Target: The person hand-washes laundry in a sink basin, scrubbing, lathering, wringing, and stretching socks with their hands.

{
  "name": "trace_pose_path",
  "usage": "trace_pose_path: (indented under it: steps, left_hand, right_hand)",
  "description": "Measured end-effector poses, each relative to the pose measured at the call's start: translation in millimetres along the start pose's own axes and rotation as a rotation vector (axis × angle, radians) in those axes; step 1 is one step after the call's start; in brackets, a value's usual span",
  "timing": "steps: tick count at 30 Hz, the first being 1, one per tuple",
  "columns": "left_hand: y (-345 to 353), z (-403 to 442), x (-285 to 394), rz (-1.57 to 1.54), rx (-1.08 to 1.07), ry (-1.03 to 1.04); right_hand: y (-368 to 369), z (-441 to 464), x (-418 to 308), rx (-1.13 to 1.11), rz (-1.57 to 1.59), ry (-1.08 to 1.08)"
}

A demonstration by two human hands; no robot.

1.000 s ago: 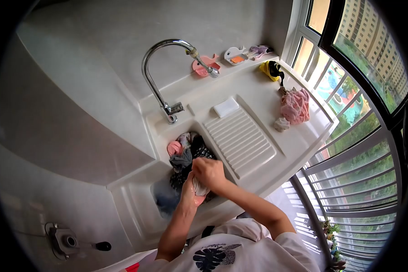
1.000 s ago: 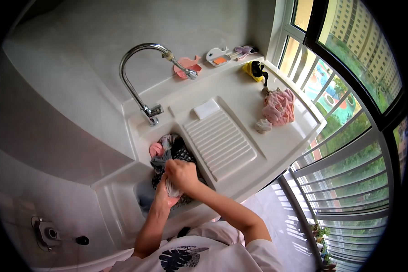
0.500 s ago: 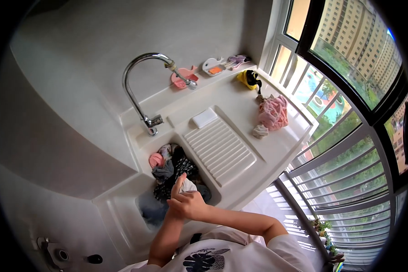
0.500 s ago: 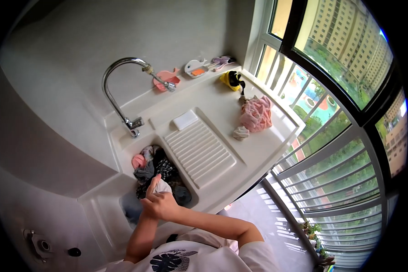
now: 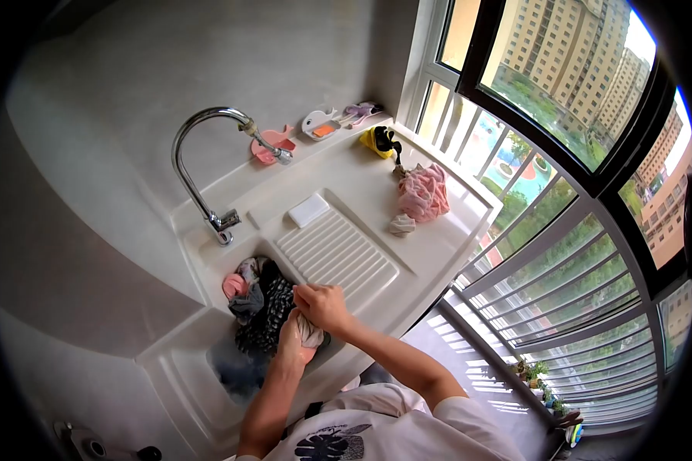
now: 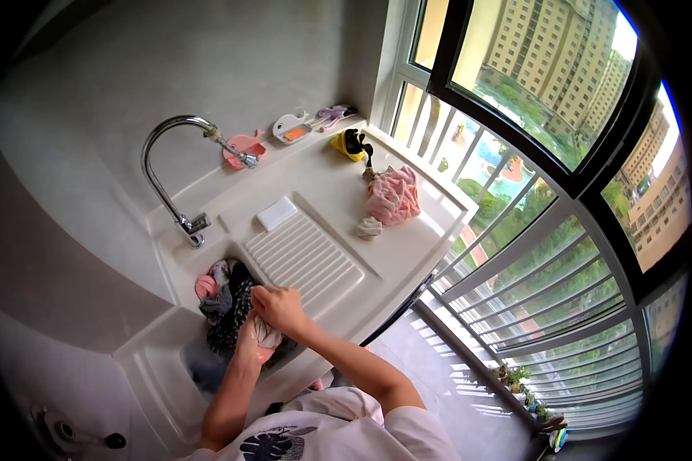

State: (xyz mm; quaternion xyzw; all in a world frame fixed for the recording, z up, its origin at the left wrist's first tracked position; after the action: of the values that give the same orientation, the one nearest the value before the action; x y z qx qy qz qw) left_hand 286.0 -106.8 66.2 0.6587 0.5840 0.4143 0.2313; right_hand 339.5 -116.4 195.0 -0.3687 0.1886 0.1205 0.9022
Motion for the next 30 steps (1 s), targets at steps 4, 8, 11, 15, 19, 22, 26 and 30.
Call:
trace_pose_path:
  steps: [4, 8, 11, 15, 19, 22, 26, 30]
  left_hand:
    - [-4.4, -8.1, 24.0, 0.589, 0.109, 0.261]
    - [9.9, -29.2, 32.6, 1.450, 0.181, 0.670]
    - [-5.7, -8.6, 2.9, 0.063, 0.114, 0.002]
    - [-32.7, 29.8, 2.9, 0.086, -0.530, 0.240]
    - [-7.0, -10.1, 7.0, 0.048, -0.034, 0.098]
    - [-10.7, -19.9, 7.8, 0.225, 0.043, 0.078]
    - [-7.3, -32.9, 37.9, 0.259, 0.017, 0.252]
    - [18.3, -47.0, 55.7, 0.303, -0.243, 0.242]
  right_hand:
    - [8.3, -20.3, -64.7, -0.043, 0.023, -0.179]
    - [-1.7, -10.6, -58.1, 0.004, 0.117, -0.206]
    - [-3.5, -4.2, 8.9, 0.083, -0.067, 0.164]
    - [3.3, -17.4, -67.3, 0.039, -0.012, -0.164]
    - [3.5, -6.1, -14.5, 0.094, 0.134, -0.051]
    - [1.5, -5.9, 45.2, 0.040, 0.267, 0.301]
    - [-2.0, -17.7, 46.6, 0.134, 0.792, 0.486]
    - [18.6, -39.1, 40.8, -0.072, 1.050, 0.707]
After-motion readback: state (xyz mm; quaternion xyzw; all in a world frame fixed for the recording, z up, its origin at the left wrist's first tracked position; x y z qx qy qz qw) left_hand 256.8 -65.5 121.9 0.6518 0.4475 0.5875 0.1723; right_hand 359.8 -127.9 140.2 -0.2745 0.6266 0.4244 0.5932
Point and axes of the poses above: each hand's wrist, its own z-axis towards the middle knuckle, its own y-axis out of the palm, x = y × z, the point moved 10 cm from there along z, towards the middle knuckle, and after that the axes turned 10 degrees about -y, right-handed, at the moved point
